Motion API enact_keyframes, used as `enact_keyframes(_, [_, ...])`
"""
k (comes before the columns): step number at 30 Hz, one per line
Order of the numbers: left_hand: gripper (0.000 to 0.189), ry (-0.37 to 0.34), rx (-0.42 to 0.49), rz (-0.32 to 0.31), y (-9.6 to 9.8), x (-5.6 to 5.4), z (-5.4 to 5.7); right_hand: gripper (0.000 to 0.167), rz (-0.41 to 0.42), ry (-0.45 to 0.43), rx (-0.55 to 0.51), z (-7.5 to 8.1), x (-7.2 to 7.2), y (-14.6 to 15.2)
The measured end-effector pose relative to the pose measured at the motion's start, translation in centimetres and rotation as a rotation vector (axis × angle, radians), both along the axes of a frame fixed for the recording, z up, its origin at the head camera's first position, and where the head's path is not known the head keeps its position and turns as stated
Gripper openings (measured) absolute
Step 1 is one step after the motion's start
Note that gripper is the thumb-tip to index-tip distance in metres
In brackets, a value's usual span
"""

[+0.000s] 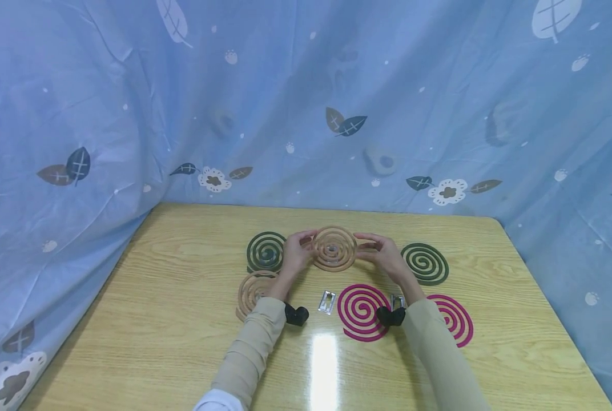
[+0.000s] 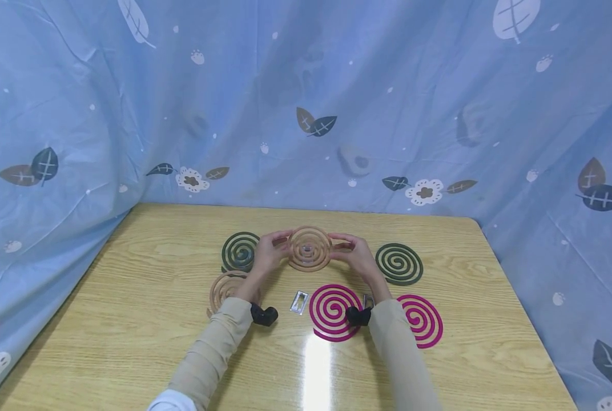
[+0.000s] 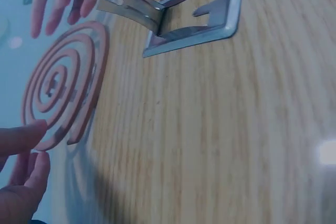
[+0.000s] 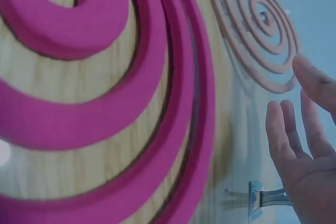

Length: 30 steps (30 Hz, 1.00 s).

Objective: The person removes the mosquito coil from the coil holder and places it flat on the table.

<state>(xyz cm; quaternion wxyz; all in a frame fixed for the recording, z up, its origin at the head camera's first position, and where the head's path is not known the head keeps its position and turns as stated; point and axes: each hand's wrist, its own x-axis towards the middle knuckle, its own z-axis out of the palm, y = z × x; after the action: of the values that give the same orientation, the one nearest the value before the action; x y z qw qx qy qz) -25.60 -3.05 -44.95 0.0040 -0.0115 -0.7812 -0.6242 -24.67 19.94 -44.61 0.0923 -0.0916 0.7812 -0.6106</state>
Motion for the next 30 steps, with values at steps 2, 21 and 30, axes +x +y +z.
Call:
enact_keyframes(2, [0.047,0.006,-0.006,0.004,0.1,0.1,-0.1,0.048,-0.007,-0.004,0.01,-0.1,-0.1,-0.1])
enact_keyframes(21, [0.031,0.085,-0.054,0.009,0.1,0.2,0.5,0.045,-0.112,0.005,0.019,-0.5,-0.4,0.0])
enact_keyframes(30, [0.034,0.046,0.014,-0.03,0.0,1.0,1.5,0.046,-0.093,-0.006,-0.056,-0.4,0.0,0.9])
